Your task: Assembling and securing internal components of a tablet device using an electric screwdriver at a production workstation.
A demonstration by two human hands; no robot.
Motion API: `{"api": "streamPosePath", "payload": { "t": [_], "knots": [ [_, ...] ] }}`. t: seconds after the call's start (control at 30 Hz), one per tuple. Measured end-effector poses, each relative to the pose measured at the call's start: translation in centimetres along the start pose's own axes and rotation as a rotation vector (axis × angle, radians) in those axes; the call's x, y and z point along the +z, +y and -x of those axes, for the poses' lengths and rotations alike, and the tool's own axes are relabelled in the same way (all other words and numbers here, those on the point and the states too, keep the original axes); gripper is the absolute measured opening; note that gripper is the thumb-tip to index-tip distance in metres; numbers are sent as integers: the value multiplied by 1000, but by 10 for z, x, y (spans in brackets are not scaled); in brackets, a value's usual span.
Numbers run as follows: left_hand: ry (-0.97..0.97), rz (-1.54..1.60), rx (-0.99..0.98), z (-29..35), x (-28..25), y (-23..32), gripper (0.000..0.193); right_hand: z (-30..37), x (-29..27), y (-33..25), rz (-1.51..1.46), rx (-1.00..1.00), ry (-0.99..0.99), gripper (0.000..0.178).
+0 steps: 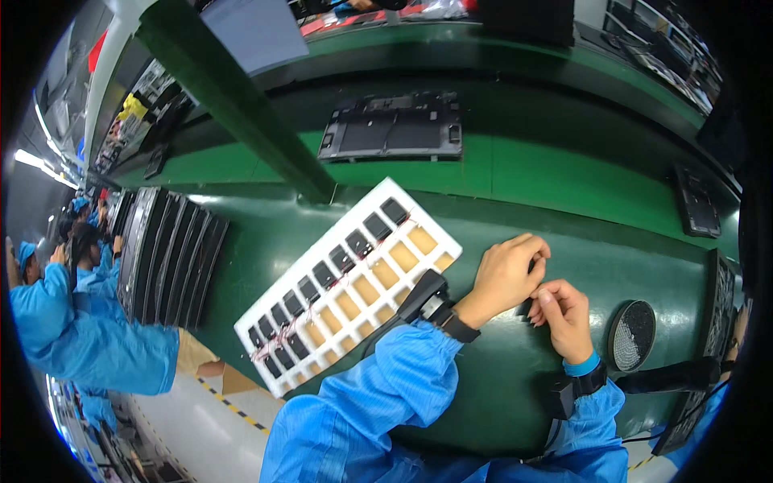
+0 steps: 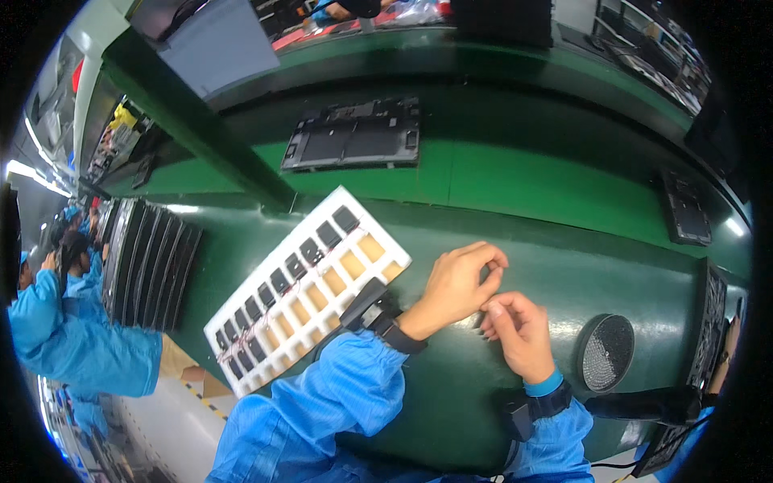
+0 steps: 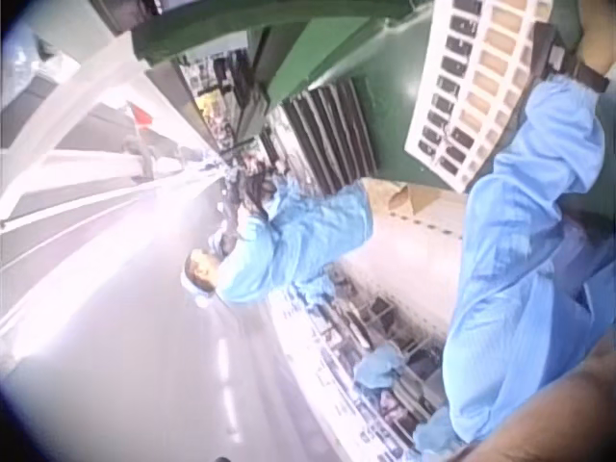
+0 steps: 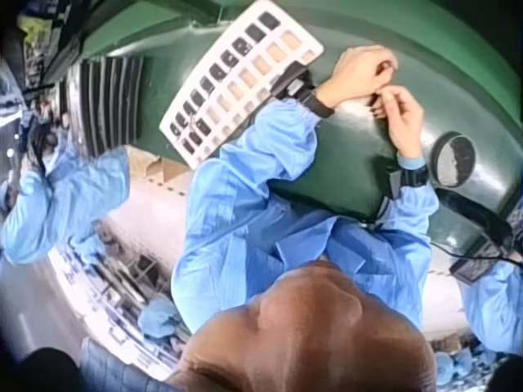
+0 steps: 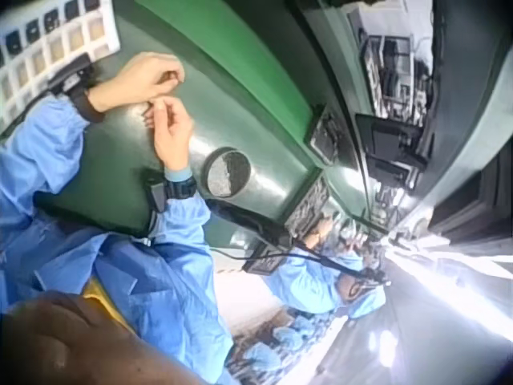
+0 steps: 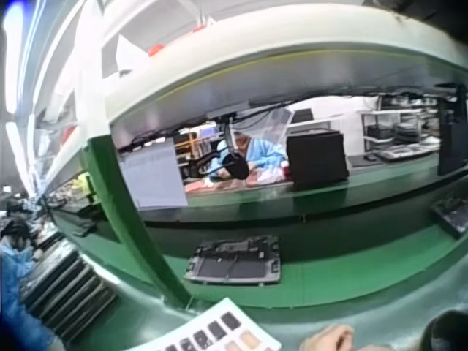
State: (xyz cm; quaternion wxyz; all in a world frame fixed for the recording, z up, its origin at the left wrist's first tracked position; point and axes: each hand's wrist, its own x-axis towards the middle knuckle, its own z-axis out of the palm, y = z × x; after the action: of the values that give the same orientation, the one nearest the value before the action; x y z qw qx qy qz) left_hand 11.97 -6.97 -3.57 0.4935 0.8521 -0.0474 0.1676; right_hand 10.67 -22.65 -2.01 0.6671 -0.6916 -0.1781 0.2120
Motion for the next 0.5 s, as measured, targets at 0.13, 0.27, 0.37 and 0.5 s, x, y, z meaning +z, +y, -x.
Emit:
{"api": "streamPosePath", "payload": {
  "t": [0.13,0.27,0.37,0.5],
  "knots": [
    [12,24,27,0,-8,0,13,-2,6,-4,38,18,14,17],
    [0,26,26,-4,-3,2,11,-4,1,-7,58,-1,13,18],
    [-4,13,67,-10,10,7,10,0,-12,1,52,-57,24,19],
    [-17,53,63,-7,7,-3,8,-6,-4,17,93,-120,32,19]
  ]
}}
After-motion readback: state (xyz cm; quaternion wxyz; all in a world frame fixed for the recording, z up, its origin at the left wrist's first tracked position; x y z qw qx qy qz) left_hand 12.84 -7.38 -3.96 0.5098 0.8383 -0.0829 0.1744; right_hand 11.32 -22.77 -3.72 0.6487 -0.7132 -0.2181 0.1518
